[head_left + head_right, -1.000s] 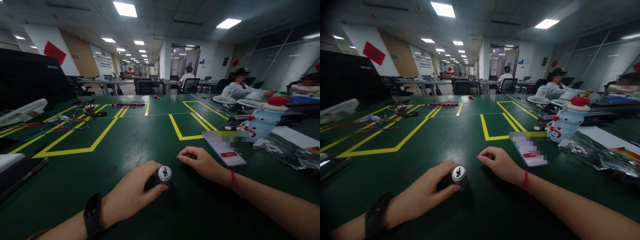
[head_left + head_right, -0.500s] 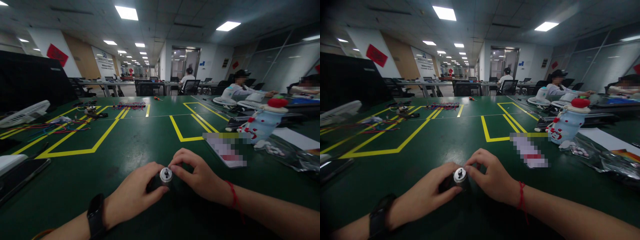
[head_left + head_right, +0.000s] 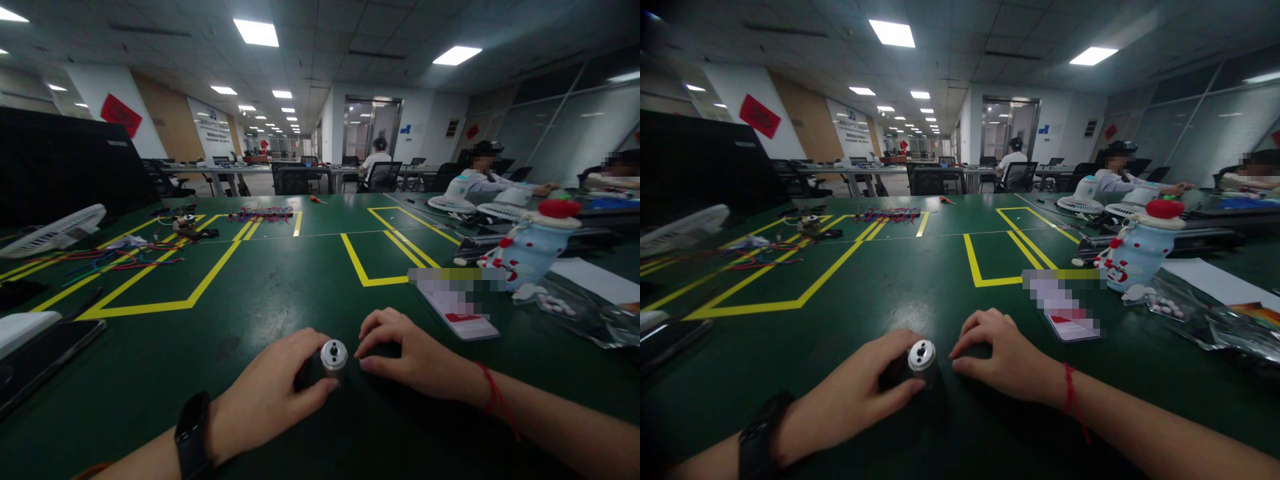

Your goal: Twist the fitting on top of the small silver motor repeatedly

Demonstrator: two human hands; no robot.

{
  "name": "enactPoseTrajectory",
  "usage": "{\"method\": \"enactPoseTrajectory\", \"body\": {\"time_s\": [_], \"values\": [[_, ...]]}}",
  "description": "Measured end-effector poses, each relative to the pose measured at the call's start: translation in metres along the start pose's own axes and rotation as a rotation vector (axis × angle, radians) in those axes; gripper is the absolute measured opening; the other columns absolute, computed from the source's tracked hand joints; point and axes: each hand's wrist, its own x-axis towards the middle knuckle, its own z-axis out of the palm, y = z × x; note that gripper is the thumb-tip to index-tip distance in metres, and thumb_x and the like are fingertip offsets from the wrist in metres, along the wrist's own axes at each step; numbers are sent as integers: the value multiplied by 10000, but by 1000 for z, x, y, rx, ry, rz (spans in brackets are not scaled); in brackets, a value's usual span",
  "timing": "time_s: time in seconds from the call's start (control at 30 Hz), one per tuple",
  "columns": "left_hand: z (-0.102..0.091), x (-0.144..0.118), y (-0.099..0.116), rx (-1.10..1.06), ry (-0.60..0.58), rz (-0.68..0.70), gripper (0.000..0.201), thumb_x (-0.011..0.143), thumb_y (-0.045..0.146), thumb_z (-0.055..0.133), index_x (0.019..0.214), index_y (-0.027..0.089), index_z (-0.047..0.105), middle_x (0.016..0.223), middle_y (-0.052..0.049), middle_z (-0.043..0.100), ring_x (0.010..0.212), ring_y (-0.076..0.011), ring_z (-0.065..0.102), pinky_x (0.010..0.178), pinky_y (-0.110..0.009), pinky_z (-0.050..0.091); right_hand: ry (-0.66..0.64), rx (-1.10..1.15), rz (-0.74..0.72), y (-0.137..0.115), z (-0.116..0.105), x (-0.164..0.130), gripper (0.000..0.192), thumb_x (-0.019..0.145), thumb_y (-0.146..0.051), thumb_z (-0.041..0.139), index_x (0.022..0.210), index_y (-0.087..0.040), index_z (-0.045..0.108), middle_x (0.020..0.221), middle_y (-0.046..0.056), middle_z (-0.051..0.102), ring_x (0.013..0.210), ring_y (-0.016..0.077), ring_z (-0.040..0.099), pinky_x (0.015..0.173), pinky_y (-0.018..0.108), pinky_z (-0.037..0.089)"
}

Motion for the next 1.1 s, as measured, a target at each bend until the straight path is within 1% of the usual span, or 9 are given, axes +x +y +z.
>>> {"method": "enactPoseTrajectory", "body": {"time_s": [0.17,0.33,0.4,0.53,0.67,0.8,0.87,1.0,1.1], "values": [[1,0,-2,1,-6,-7,208,854,210,628,1044,253,556,947,14,587,788,-174,528,666,-271,385,-90,-71,-33,0,0,-3,129,787,-334,715,911,-310,740,1099,18,594,1060,231,519,919,432,377],[-2,-1,-1,-2,-4,-2,195,858,212,635,1032,252,558,939,18,584,792,-173,523,675,-269,379,128,128,50,16,-10,6,178,896,-324,575,945,-207,700,996,43,639,921,179,589,828,336,455],[-2,-1,-1,-6,-4,-6,187,860,218,638,1025,251,558,937,19,582,786,-171,521,673,-268,377,219,50,102,29,-14,10,197,912,-319,541,916,-189,690,956,50,644,880,181,590,789,337,460],[-2,-1,-1,-7,0,-6,191,863,239,644,1034,247,559,955,12,586,805,-176,522,685,-270,383,172,-195,61,42,-18,12,164,876,-277,582,970,-198,691,972,63,628,896,204,562,794,364,447],[-1,-1,-2,4,0,-14,165,870,262,633,1018,229,568,936,2,586,789,-176,524,666,-265,383,20,-186,-123,23,-13,5,172,828,-272,650,981,-198,682,983,57,619,916,199,551,836,357,433],[-2,0,-1,17,-3,-9,157,878,265,621,1021,226,569,935,0,586,784,-175,523,658,-265,384,-93,-85,-204,1,-3,-1,156,772,-261,715,909,-194,685,963,41,612,873,179,563,792,322,445],[-2,0,0,16,-2,-4,151,879,262,620,1016,224,568,936,-2,587,787,-175,523,661,-267,386,-34,-40,-200,-4,0,0,76,798,-218,687,869,-189,680,926,34,608,848,167,564,767,309,448],[-1,0,0,8,-2,1,128,876,264,623,976,214,561,915,-4,589,776,-176,523,653,-268,383,219,165,-165,-13,4,7,82,862,-234,638,928,-188,656,893,23,596,814,141,563,715,267,461],[1,1,-2,10,0,0,136,875,259,627,976,212,550,907,0,589,769,-173,523,649,-269,379,229,201,-178,-24,8,13,88,848,-233,660,924,-191,674,904,19,585,826,135,560,715,254,461]]}}
